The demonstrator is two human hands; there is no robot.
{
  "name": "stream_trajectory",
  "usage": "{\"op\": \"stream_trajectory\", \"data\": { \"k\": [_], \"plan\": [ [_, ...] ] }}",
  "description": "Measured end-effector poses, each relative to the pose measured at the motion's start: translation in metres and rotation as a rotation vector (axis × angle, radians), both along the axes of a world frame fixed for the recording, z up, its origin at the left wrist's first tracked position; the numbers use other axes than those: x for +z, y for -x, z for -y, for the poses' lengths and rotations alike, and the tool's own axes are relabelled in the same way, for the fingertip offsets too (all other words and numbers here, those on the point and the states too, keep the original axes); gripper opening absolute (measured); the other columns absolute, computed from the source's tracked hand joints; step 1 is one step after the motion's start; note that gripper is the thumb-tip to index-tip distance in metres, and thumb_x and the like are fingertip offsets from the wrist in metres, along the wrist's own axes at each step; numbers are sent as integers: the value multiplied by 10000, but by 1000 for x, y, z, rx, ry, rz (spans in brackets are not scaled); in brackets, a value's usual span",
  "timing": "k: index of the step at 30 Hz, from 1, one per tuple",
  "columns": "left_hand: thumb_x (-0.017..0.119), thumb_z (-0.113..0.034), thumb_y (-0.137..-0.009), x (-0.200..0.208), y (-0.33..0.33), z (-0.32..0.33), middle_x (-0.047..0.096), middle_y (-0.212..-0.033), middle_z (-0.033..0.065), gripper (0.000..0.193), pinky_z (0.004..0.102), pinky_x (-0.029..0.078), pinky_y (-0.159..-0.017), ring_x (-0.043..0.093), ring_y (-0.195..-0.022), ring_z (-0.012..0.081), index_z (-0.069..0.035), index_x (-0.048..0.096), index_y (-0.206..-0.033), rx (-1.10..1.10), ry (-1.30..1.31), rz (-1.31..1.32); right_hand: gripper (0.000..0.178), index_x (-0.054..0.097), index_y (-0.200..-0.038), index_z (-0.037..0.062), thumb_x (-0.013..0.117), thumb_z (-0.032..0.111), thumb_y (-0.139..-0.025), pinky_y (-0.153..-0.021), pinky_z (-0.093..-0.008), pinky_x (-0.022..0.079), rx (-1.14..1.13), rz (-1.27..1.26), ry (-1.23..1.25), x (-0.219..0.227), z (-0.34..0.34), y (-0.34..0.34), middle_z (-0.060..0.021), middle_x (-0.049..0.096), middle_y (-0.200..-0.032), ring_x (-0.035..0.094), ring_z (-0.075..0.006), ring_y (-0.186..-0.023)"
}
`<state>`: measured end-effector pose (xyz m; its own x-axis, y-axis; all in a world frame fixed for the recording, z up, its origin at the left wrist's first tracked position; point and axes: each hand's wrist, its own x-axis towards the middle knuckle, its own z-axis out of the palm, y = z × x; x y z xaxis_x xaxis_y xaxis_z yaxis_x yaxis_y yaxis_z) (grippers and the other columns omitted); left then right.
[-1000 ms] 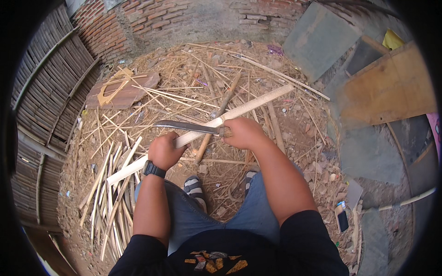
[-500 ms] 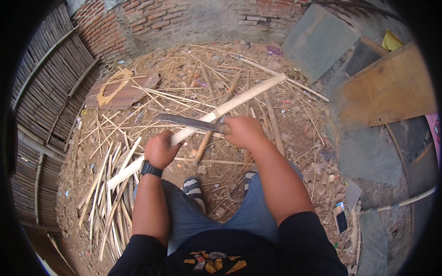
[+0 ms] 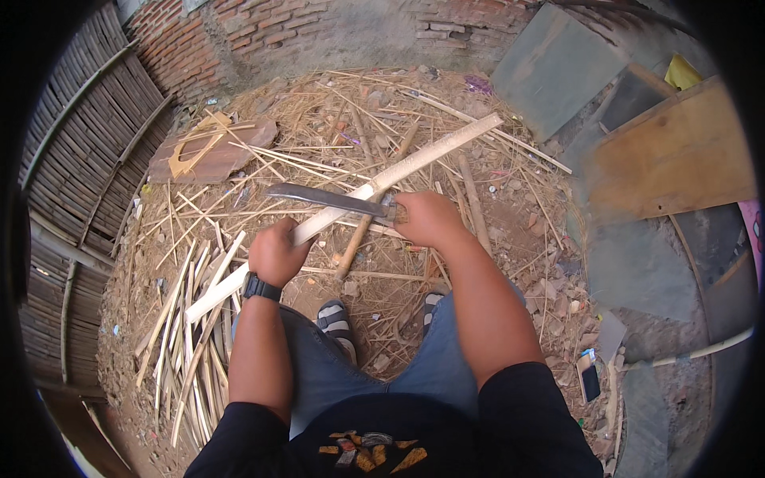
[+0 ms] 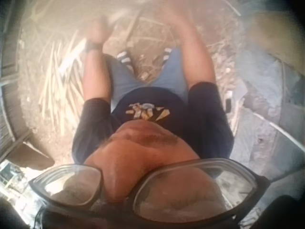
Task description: The person sits on the ground and uses a large knife to shave thin strips from a long piece of light-colored wood. They hold the wood with their left hand and repeatedly draw the knife along its length to remove material.
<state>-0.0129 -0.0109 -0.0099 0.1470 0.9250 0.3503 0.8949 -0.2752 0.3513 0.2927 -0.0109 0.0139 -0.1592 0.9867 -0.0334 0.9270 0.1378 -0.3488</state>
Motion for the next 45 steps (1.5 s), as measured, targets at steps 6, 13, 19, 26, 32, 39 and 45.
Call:
{"op": "stream_trajectory", "data": {
  "k": [6, 13, 19, 26, 32, 39, 45],
  "plan": [
    [851, -328, -795, 6, -2, -3, 734, -822, 187, 311, 510, 564, -707, 715, -792, 410, -77, 707, -907, 57, 28, 15, 424, 728, -1179, 57, 790, 349, -878, -891, -498, 568, -265, -158, -170, -16, -16, -38, -225, 750, -1026, 725, -399, -1002],
    [852, -331, -794, 1, -3, -4, 735, -829, 189, 319, 501, 567, -707, 718, -798, 405, -71, 714, -918, 41, 4, 11, 383, 718, -1122, 65, 797, 316, -844, -878, -499, 575, 79, 0, -109, -3, 8, 11, -237, 744, -1027, 717, -419, -982],
    [850, -327, -805, 7, 1, -6, 747, -831, 184, 308, 491, 575, -706, 727, -790, 400, -78, 747, -956, 62, 18, 9, 578, 662, -1335, -7, 778, 323, -875, -949, -459, 561, -285, -277, -152, -21, -25, -38, -256, 740, -1154, 719, -403, -1077],
    [838, -319, -800, -1, -4, -5, 745, -842, 188, 301, 496, 574, -719, 726, -803, 402, -77, 740, -950, 46, -13, 52, 441, 715, -1234, 83, 780, 316, -865, -885, -479, 575, -159, -151, -95, -16, -4, -13, -204, 753, -1033, 723, -389, -1020],
    [860, -329, -803, 0, 0, -3, 745, -836, 184, 322, 489, 566, -703, 721, -780, 404, -71, 746, -958, 58, 0, 56, 421, 725, -1213, 111, 796, 310, -849, -897, -486, 570, 7, -79, -94, -14, -5, -8, -192, 755, -1047, 721, -391, -1020],
    [866, -359, -805, 10, -2, -5, 737, -815, 177, 338, 487, 558, -678, 713, -746, 396, -67, 744, -923, 74, -25, 50, 552, 687, -1279, -10, 789, 349, -872, -917, -473, 557, -394, -335, -155, -26, -25, -55, -258, 750, -1058, 727, -396, -1034],
    [869, -353, -798, 0, -3, -5, 744, -834, 183, 340, 484, 564, -690, 722, -765, 395, -66, 745, -932, 49, -34, 84, 420, 729, -1190, 99, 802, 326, -844, -872, -490, 574, -72, -95, -131, -15, 2, -7, -193, 759, -1038, 726, -388, -1002]
  ]
}}
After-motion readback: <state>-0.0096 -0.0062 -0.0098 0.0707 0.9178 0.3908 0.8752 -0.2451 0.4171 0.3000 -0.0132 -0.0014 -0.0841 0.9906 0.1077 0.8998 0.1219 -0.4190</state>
